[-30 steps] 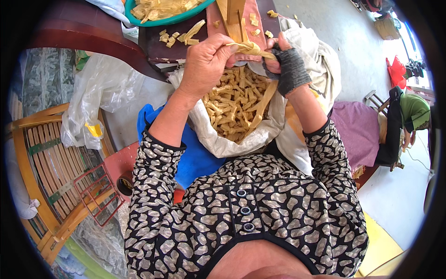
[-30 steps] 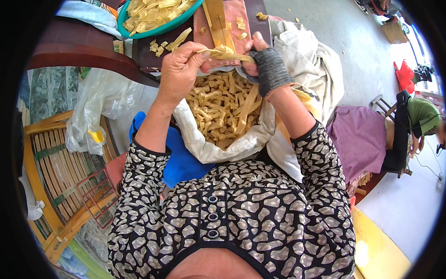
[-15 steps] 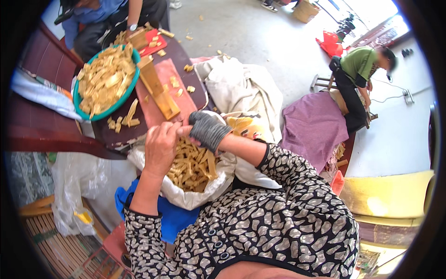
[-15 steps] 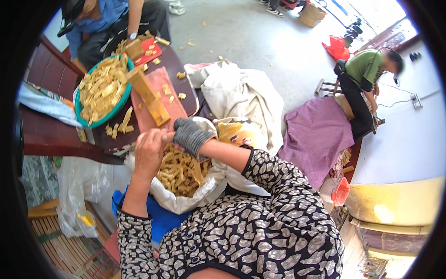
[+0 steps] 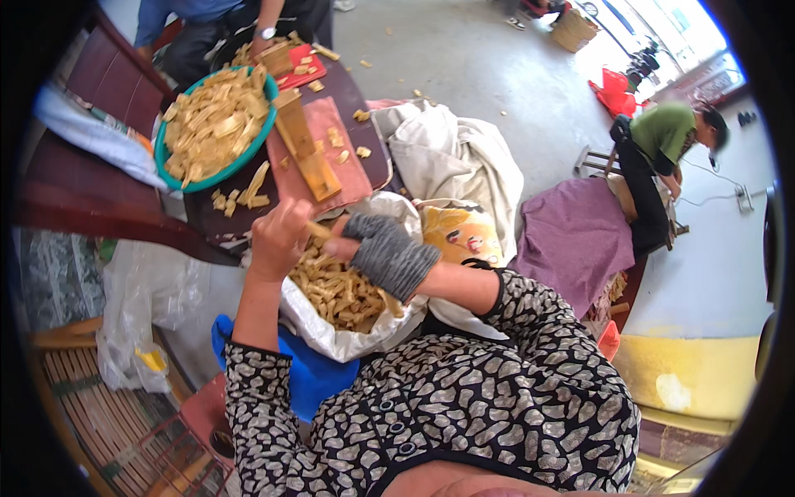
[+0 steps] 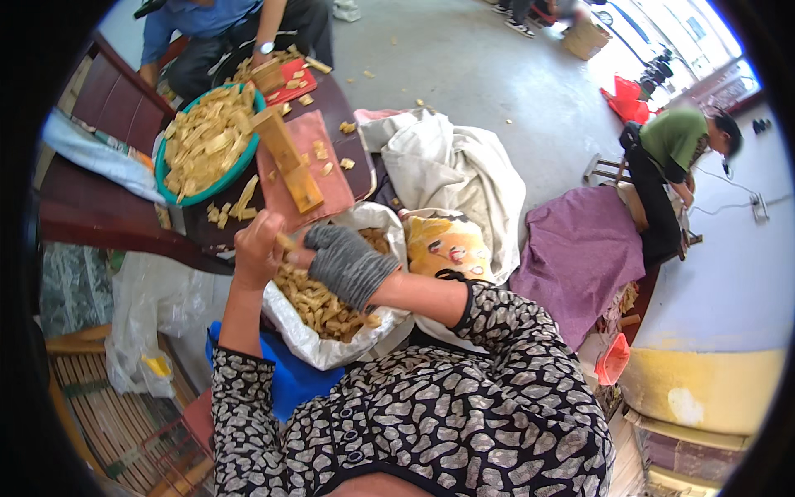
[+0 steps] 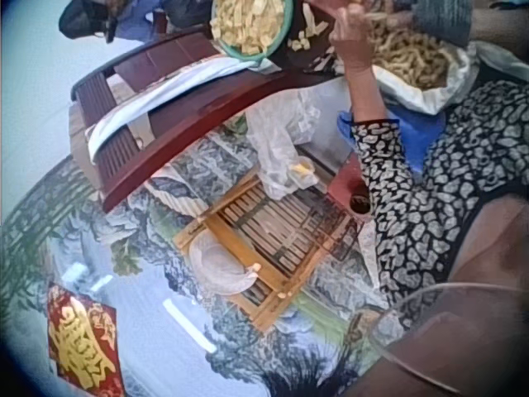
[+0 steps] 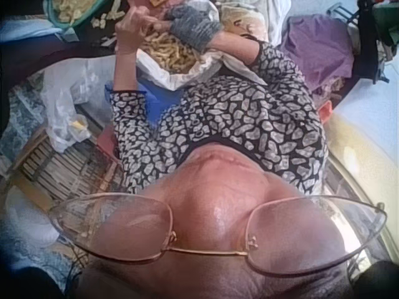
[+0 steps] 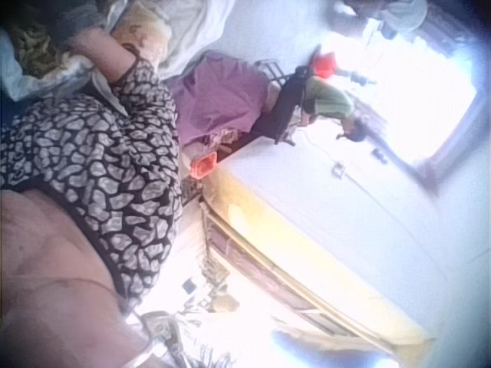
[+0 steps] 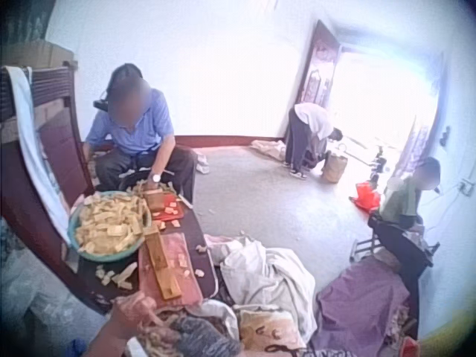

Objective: The person repeatedly picks up bamboo strips from a white sack and splits them by hand into smaller pieces, placing the split pieces into a green tray. The process is continuous and repetitive throughout the clip.

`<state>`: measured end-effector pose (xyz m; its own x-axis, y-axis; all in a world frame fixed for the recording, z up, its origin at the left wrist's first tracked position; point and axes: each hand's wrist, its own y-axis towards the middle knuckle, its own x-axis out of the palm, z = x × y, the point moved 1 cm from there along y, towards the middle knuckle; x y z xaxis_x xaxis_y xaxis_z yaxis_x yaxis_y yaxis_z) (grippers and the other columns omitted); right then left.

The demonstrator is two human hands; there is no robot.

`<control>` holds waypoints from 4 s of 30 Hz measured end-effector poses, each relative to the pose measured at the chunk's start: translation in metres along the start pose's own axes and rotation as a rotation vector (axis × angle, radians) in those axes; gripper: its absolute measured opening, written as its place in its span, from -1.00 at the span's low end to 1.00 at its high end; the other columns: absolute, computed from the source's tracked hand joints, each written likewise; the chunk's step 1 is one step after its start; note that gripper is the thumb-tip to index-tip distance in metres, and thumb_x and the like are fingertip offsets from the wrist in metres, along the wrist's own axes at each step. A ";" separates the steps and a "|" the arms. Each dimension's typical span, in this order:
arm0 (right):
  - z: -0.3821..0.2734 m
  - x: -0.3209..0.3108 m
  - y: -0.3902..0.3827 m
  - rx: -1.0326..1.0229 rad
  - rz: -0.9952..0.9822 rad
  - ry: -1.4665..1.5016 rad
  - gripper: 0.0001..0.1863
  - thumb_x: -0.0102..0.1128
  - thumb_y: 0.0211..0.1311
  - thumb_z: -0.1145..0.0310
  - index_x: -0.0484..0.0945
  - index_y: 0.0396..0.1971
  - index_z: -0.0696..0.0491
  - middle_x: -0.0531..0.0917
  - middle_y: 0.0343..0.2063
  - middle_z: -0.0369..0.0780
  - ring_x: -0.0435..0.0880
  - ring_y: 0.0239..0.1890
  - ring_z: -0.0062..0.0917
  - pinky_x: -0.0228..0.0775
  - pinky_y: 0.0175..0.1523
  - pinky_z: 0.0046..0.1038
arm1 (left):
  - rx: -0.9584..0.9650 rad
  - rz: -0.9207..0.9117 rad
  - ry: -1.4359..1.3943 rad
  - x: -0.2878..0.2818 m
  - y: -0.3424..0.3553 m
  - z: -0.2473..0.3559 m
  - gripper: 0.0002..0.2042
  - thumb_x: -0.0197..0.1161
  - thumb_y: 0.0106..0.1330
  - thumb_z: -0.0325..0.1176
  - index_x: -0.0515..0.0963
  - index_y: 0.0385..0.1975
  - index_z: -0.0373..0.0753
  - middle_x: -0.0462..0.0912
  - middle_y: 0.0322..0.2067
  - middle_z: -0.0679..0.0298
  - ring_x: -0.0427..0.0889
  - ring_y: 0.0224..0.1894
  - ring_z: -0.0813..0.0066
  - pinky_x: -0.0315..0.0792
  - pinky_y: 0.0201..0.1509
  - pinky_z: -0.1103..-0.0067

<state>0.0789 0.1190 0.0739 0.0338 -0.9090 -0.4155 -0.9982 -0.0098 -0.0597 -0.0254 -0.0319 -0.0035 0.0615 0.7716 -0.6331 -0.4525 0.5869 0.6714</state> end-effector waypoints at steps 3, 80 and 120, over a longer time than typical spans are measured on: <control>0.033 -0.012 0.022 -0.093 0.056 -0.262 -0.71 0.13 0.09 0.15 0.55 -0.45 0.10 0.52 -0.54 -0.12 0.54 -0.40 -0.30 0.34 -0.31 -0.39 | -0.325 0.020 -0.328 0.019 0.001 -0.001 -0.89 0.12 0.20 -0.44 0.41 -0.29 -0.20 0.53 -0.48 0.21 0.54 -0.54 0.21 0.40 -0.50 0.50; 0.043 0.009 0.024 -0.219 0.249 -0.173 -0.70 0.13 0.15 0.15 0.47 -0.37 0.11 0.53 -0.53 -0.16 0.54 -0.47 -0.45 0.34 -0.34 -0.44 | -0.691 -0.041 -1.048 0.013 0.007 0.034 -0.85 -0.13 0.31 -0.40 0.37 -0.32 -0.30 0.45 -0.42 0.26 0.42 -0.35 0.58 0.33 -0.21 0.60; 0.059 0.009 0.033 0.362 0.066 0.300 -0.75 0.20 0.09 0.26 0.41 -0.58 0.10 0.43 -0.78 -0.31 0.35 -0.78 -0.68 0.13 -0.68 -0.63 | -0.313 -0.189 -0.151 0.020 -0.011 0.027 -0.66 0.21 0.05 -0.52 0.49 -0.13 -0.11 0.52 -0.24 0.21 0.53 -0.17 0.20 0.45 -0.16 0.43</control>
<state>0.0487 0.1348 0.0146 -0.0981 -0.9835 -0.1517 -0.9144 0.1492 -0.3763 0.0048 -0.0161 -0.0132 0.2890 0.6983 -0.6549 -0.6688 0.6367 0.3838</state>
